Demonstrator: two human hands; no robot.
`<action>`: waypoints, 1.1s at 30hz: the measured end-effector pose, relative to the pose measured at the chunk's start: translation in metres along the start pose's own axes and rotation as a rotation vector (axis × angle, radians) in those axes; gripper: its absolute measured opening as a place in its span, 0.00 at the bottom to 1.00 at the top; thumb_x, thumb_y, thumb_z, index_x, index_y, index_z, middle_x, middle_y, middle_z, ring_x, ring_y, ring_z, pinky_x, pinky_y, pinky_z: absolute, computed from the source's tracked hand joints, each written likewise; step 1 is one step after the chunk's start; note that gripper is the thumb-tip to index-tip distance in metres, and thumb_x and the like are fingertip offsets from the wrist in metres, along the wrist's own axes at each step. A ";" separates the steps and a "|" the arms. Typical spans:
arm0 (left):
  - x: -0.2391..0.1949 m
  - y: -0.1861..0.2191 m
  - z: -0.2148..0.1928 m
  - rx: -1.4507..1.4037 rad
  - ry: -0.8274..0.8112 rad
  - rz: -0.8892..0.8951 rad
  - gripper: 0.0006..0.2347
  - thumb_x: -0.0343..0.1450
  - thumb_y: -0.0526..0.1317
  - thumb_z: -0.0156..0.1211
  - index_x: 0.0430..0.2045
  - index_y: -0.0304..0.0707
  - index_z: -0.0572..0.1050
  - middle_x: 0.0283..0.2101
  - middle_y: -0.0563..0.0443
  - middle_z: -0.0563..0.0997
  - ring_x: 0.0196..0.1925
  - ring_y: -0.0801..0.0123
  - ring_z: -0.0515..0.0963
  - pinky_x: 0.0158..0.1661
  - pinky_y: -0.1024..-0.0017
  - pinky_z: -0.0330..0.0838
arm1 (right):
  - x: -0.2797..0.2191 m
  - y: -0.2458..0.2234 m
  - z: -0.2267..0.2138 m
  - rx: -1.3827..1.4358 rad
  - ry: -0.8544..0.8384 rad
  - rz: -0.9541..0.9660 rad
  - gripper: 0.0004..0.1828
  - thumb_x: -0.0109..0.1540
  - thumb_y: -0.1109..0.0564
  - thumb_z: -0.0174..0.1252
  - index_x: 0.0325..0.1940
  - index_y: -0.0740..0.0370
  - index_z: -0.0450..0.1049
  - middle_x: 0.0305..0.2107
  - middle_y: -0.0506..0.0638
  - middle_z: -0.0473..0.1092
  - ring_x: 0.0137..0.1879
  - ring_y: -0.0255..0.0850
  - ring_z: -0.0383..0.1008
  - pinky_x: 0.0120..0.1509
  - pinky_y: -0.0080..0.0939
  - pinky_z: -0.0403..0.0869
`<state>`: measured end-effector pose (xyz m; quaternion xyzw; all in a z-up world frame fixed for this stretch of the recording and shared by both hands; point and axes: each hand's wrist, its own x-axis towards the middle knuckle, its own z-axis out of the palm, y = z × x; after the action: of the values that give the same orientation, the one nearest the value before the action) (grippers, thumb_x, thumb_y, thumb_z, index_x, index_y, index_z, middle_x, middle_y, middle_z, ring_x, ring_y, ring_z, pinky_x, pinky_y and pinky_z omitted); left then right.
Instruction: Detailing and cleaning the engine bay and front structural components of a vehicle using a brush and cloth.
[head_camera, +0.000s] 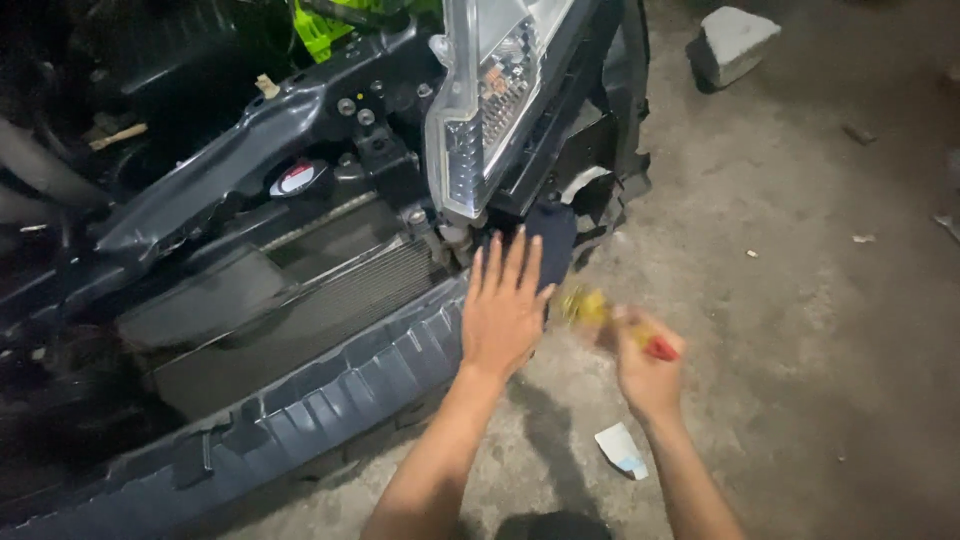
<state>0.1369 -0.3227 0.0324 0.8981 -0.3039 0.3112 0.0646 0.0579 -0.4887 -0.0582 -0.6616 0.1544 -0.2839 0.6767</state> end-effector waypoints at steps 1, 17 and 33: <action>0.006 0.002 0.006 0.003 0.004 0.002 0.24 0.79 0.50 0.45 0.70 0.38 0.62 0.72 0.37 0.65 0.73 0.44 0.64 0.72 0.45 0.50 | -0.011 -0.012 0.006 0.004 0.000 -0.004 0.07 0.66 0.63 0.60 0.34 0.67 0.78 0.28 0.57 0.75 0.37 0.43 0.73 0.39 0.43 0.74; 0.011 0.016 0.064 0.467 -0.177 0.524 0.22 0.75 0.44 0.43 0.65 0.36 0.67 0.74 0.47 0.64 0.79 0.55 0.53 0.77 0.59 0.40 | -0.063 -0.036 -0.009 0.374 0.441 0.458 0.17 0.72 0.55 0.51 0.50 0.78 0.68 0.36 0.76 0.73 0.38 0.60 0.81 0.46 0.49 0.83; -0.137 -0.067 -0.022 0.400 -0.210 -0.117 0.32 0.65 0.30 0.41 0.71 0.34 0.54 0.79 0.36 0.47 0.80 0.41 0.46 0.76 0.48 0.37 | -0.062 -0.114 -0.004 0.295 0.417 0.258 0.16 0.75 0.56 0.49 0.49 0.77 0.70 0.31 0.74 0.74 0.36 0.56 0.81 0.43 0.47 0.84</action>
<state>0.0800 -0.1925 -0.0274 0.9366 -0.1888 0.2655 -0.1288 -0.0137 -0.4514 0.0430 -0.4580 0.3303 -0.3447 0.7499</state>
